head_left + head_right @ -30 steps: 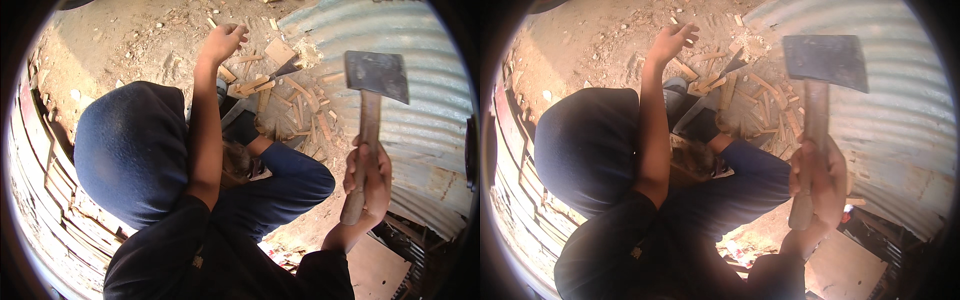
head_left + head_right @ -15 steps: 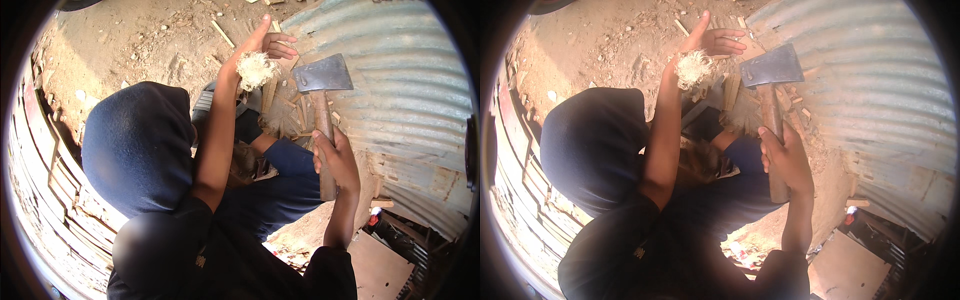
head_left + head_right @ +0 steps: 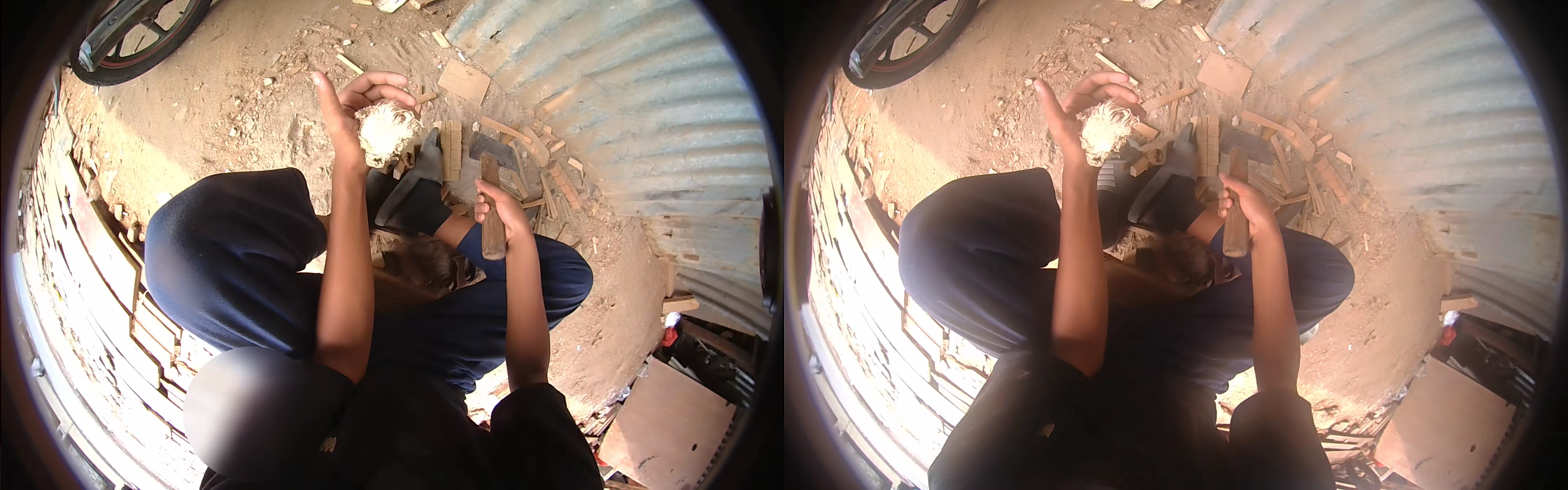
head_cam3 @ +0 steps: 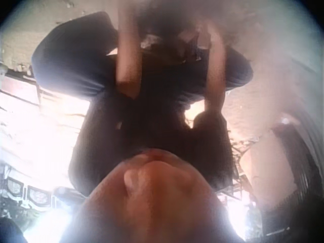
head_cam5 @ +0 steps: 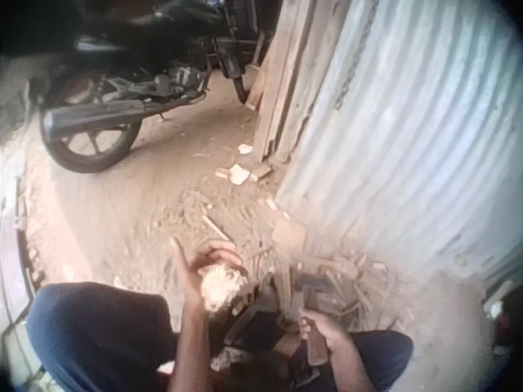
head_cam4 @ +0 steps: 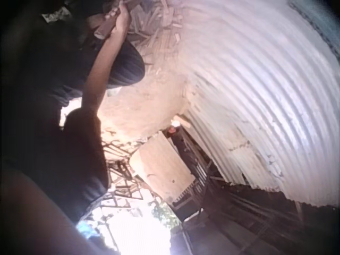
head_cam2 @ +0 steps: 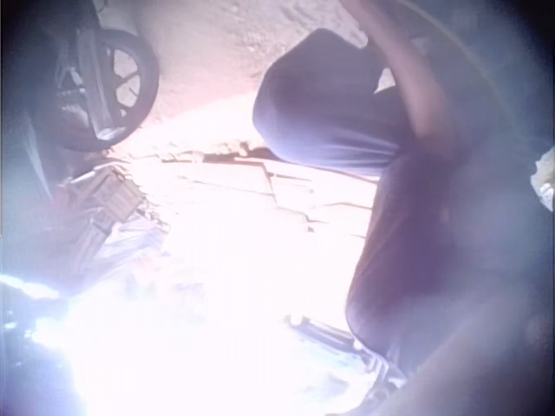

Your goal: The person sits on the ground and uses a chisel and a small axe to split small pieces of wood into smaller fragments. They repeatedly position the chisel on a wood piece and strike it with the axe, then gather the resulting pieces.

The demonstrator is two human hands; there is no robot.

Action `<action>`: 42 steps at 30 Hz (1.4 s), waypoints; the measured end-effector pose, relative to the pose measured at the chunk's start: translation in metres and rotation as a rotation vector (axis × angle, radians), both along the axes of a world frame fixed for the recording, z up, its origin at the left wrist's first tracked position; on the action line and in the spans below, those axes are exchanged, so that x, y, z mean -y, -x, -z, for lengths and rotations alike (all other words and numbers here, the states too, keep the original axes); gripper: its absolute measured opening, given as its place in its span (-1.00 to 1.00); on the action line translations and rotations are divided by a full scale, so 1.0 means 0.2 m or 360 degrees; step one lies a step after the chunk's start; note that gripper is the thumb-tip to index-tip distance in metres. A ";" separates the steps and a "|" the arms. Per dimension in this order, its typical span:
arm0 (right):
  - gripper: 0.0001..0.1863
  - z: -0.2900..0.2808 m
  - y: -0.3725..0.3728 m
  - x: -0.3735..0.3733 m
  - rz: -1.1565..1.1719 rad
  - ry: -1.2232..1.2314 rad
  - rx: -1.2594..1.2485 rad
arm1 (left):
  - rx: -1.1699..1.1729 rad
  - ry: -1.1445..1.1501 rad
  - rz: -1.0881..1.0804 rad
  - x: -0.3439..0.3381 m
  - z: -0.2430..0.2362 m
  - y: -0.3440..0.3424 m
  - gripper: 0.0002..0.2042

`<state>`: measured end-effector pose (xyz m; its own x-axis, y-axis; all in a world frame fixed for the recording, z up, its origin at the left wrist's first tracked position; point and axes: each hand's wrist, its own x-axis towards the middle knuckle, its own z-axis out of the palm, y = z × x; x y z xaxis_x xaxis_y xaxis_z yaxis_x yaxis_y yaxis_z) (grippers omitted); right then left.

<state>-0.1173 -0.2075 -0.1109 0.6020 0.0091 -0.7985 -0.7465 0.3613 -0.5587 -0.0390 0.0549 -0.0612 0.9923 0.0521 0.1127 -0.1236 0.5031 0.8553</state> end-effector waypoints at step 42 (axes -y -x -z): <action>-0.67 0.71 -0.66 -0.56 -0.0453 0.1282 0.1303 | -0.0353 0.0293 0.0446 0.28 0.33 -0.79 -0.34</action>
